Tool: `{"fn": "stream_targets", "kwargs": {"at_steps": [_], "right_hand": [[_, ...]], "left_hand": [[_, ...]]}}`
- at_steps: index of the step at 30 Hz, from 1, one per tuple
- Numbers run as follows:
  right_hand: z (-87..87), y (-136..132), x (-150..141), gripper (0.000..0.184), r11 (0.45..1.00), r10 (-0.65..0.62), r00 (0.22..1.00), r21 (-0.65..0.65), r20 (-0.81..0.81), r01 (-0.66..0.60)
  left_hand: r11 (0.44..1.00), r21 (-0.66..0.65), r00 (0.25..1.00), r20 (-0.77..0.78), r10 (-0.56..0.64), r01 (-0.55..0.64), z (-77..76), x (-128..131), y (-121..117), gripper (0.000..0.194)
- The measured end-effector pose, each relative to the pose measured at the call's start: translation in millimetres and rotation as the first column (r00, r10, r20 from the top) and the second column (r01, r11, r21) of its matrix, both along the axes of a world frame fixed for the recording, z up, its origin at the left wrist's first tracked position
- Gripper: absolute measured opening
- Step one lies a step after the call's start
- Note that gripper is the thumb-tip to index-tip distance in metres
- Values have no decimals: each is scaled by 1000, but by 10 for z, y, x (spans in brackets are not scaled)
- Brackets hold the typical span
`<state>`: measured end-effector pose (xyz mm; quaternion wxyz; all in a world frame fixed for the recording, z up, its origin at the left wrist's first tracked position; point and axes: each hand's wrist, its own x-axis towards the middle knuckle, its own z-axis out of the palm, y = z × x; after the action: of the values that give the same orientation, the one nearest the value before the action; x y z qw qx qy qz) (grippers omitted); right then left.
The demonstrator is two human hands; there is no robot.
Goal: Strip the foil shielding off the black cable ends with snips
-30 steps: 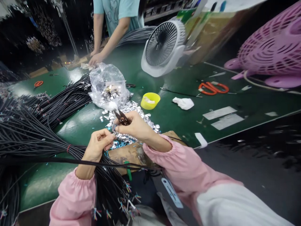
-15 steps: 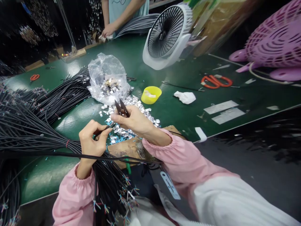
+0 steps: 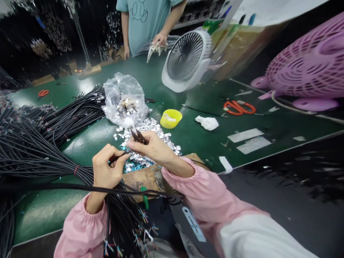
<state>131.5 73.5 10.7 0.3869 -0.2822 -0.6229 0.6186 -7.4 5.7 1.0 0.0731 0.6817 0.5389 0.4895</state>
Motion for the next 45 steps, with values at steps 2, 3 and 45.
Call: {"fn": "stream_targets", "kwargs": {"at_steps": [2, 3, 45], "right_hand": [[16, -6, 1, 42, 1000, -8, 1000, 28, 27, 7], [23, -8, 1, 43, 999, -10, 999, 38, 40, 8], [5, -185, 26, 54, 967, -211, 912, -64, 352, 248]], "left_hand": [[1000, -15, 1000, 9, 13, -13, -15, 3, -15, 18], [1000, -19, 1000, 13, 24, -24, -24, 5, -21, 18], [982, -187, 980, 196, 16, 21, -53, 83, -78, 26]]}}
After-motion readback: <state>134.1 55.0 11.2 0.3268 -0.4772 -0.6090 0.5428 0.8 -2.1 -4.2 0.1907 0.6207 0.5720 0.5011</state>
